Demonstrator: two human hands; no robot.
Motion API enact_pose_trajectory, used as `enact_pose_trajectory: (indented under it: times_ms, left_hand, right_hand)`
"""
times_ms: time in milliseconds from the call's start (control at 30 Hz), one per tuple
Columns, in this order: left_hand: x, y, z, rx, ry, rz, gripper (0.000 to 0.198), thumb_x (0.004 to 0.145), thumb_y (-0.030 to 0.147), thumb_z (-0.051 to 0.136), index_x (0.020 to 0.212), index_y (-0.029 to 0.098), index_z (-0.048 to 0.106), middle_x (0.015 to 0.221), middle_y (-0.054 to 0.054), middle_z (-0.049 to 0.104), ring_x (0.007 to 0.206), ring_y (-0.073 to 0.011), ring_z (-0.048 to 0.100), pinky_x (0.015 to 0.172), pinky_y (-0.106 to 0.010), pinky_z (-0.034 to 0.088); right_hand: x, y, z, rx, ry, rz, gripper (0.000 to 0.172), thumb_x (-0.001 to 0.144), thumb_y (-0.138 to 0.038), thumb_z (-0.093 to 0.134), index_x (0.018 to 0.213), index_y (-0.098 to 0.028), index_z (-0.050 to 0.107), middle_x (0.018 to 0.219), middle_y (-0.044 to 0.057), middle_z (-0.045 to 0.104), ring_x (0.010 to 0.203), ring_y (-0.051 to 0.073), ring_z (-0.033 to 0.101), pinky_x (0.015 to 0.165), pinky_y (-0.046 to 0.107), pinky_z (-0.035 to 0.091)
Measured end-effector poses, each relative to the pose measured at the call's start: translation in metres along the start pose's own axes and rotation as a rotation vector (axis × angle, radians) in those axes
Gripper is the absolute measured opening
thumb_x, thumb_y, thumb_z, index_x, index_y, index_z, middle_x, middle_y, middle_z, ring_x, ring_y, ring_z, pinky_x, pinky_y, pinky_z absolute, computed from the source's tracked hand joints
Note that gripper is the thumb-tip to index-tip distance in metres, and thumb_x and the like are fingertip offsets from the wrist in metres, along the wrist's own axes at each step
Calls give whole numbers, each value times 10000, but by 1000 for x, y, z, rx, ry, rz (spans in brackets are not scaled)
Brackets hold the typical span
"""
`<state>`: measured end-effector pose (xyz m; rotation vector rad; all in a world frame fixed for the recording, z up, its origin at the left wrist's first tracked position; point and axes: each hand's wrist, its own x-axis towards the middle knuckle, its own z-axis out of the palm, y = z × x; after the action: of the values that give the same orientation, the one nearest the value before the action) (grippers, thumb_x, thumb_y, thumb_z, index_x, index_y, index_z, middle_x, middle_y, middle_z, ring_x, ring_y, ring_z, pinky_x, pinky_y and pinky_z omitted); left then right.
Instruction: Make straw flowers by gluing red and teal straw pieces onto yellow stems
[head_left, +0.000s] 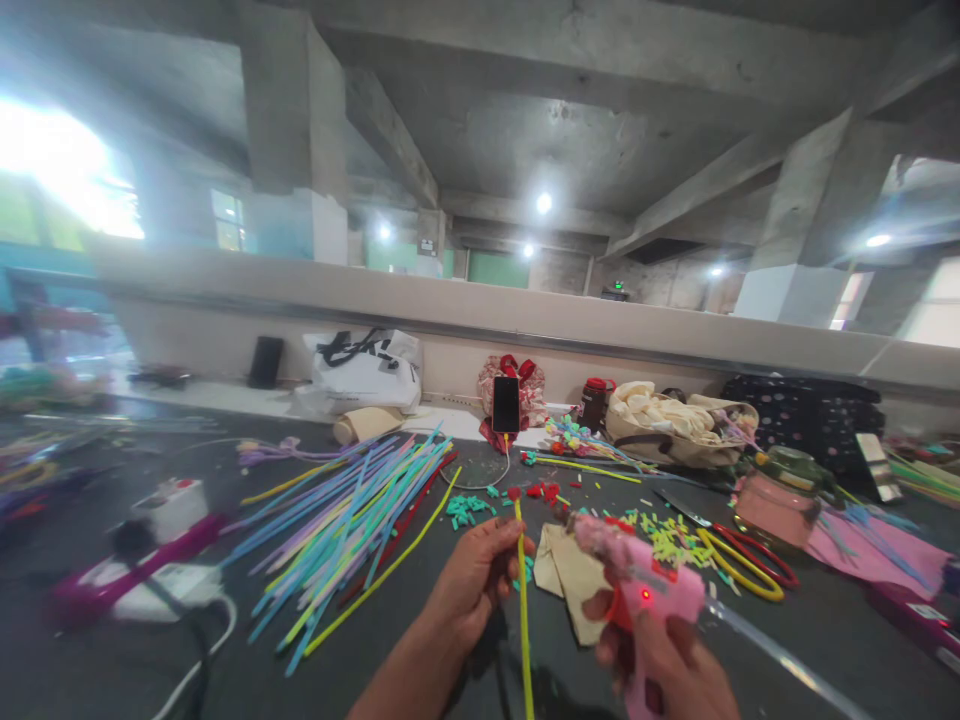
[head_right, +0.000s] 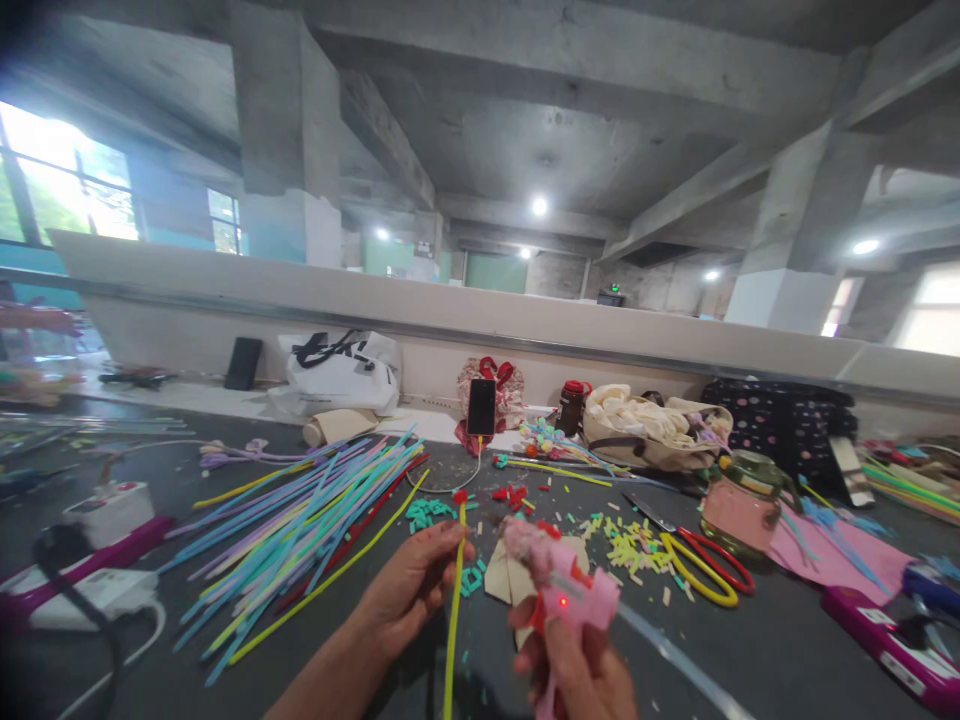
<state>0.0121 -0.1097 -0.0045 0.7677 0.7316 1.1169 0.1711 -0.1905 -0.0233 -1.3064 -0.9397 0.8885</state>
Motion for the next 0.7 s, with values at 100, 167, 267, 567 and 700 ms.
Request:
enact_pose_trajectory:
  times_ms: [100,167,267,567,700]
  left_hand:
    - [0,2,0,5,18,19,162,625,261,647,608,133,550,490,33,558,304,-3,382,284,-105,232]
    - [-1,4,1,15,27,40,163,622,260,652,606,137,547,506,30,573,310,-6,391,281,-107,234]
    - [-3,9,-1,42,33,76,162,615,252,662,611,135,551,528,20,592,328,-16,420,282,-109,247]
    - [-10,46,-31,115,66,146,140,640,230,661,683,140,563,555,17,605,356,-17,443,302,-90,279]
    - [-9,45,-35,107,45,113,120,644,207,656,676,144,559,540,16,602,420,-51,514,368,-113,378]
  right_hand:
    - [18,-5,-18,48,63,48,478,597,-582,574,791,-147,605,542,21,619,403,127,522,366,212,379]
    - [30,-5,-24,-33,96,44,448,614,-569,559,783,-155,585,552,1,607,463,131,546,430,212,414]
    - [44,1,-27,-379,17,-31,421,687,-577,445,717,-165,530,537,-19,562,477,120,524,445,205,398]
    - [79,3,-38,-1032,-58,-100,422,700,-575,402,540,-197,502,534,57,578,576,219,555,501,269,323]
    - [74,-8,-43,-1233,-103,-94,477,717,-591,372,499,-202,541,568,109,617,629,286,589,505,296,307]
